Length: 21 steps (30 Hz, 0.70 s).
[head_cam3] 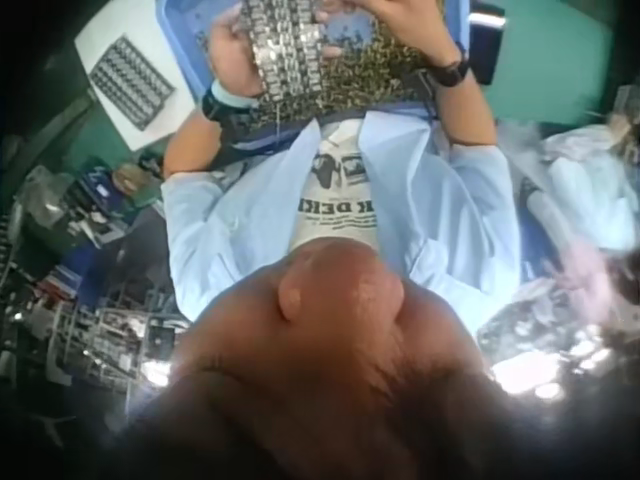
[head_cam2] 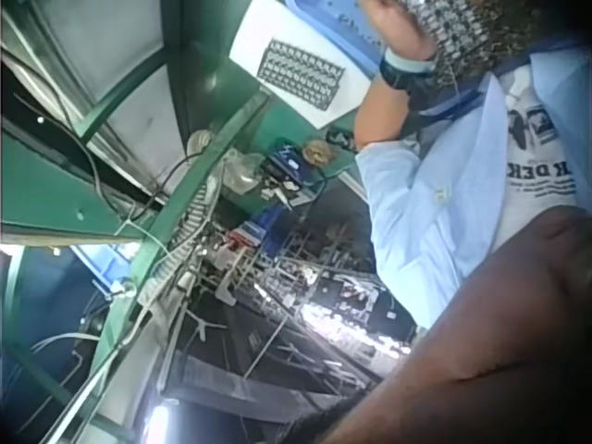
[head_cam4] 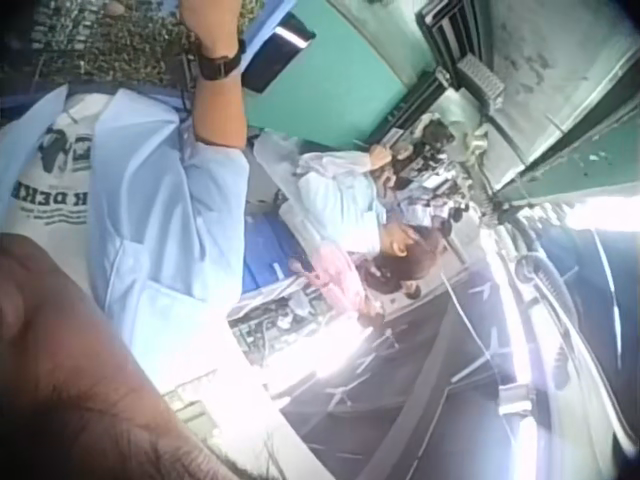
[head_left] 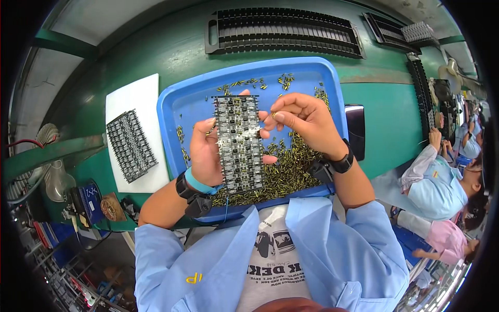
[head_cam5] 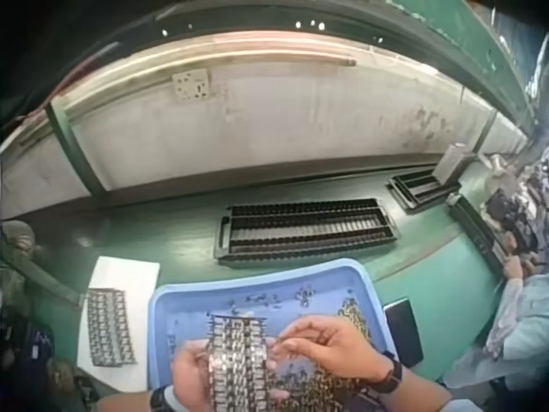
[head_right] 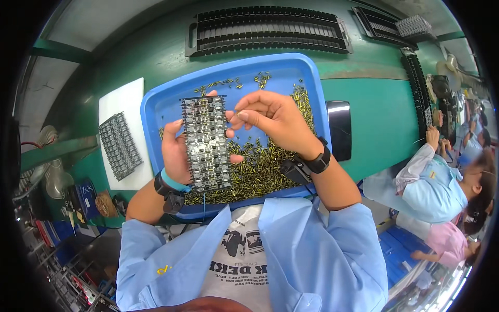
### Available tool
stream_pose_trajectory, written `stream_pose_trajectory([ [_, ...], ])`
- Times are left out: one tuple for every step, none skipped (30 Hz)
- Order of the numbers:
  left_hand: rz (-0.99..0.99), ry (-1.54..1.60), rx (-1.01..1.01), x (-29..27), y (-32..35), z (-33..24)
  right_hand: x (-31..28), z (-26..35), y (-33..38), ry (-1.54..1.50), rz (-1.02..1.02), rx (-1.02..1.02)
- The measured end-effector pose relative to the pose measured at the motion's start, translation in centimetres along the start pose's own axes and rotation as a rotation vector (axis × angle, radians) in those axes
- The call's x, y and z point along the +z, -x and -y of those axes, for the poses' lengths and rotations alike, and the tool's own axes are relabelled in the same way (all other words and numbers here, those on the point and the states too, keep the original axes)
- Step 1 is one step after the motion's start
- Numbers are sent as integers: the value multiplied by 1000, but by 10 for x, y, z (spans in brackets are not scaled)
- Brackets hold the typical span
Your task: The person picks up a circuit board and populates it by hand with small electronic components from a blue tray, placing them one at a time. After filling the board, the person sets it aside on a white pad and picks up another board to repeat the process.
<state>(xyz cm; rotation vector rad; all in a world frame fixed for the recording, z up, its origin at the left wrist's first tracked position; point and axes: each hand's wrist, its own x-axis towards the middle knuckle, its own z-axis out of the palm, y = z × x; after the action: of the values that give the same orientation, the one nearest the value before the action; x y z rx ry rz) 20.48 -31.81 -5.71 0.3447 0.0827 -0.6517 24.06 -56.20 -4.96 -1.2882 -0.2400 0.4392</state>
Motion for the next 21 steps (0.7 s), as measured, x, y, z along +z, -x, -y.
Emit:
stream_pose_trajectory([
  [-3,0,0,-1,0,0,0,0,0,43,-9,-3],
  [1,0,-7,-1,1,0,0,0,1,86,-18,-6],
  [3,0,-14,-2,1,0,0,0,1,129,-26,-9],
  [6,-2,-23,-2,1,0,0,-3,1,124,-27,-8],
  [2,-3,-25,-1,1,1,-2,-7,-1,200,-43,-93],
  [21,13,-58,0,0,2,-2,-10,-3,275,-60,-178],
  [41,30,-92,1,0,3,-2,-13,-4,349,-77,-263],
  [60,48,-126,3,0,4,0,-14,-2,343,-79,-261],
  [52,48,-128,4,1,5,6,-10,-2,321,-89,-232],
  [43,46,-156,4,2,7,13,-6,-1,299,-99,-202],
  [35,46,-184,5,4,8,17,-5,-1,278,-109,-173],
  [28,45,-212,5,5,9,19,-7,-1,272,-109,-169],
  [21,45,-214,4,7,9,22,-9,-1,331,-114,-227],
  [38,28,-225,3,6,8,22,-9,-2,394,-119,-286],
  [56,11,-234,2,6,7,23,-10,-2,457,-124,-346],
  [74,-5,-244,2,5,7,23,-11,-1,455,-123,-345],
  [72,-5,-244,2,6,7,23,-12,-1,452,-140,-341],
  [63,5,-238,4,6,7,22,-13,0,448,-157,-337],
  [52,15,-231,5,6,8,23,-14,0,445,-173,-333],
  [42,25,-225,5,7,8,23,-14,0,444,-173,-332],
  [41,25,-225,5,7,8,24,-13,1,440,-180,-317],
])
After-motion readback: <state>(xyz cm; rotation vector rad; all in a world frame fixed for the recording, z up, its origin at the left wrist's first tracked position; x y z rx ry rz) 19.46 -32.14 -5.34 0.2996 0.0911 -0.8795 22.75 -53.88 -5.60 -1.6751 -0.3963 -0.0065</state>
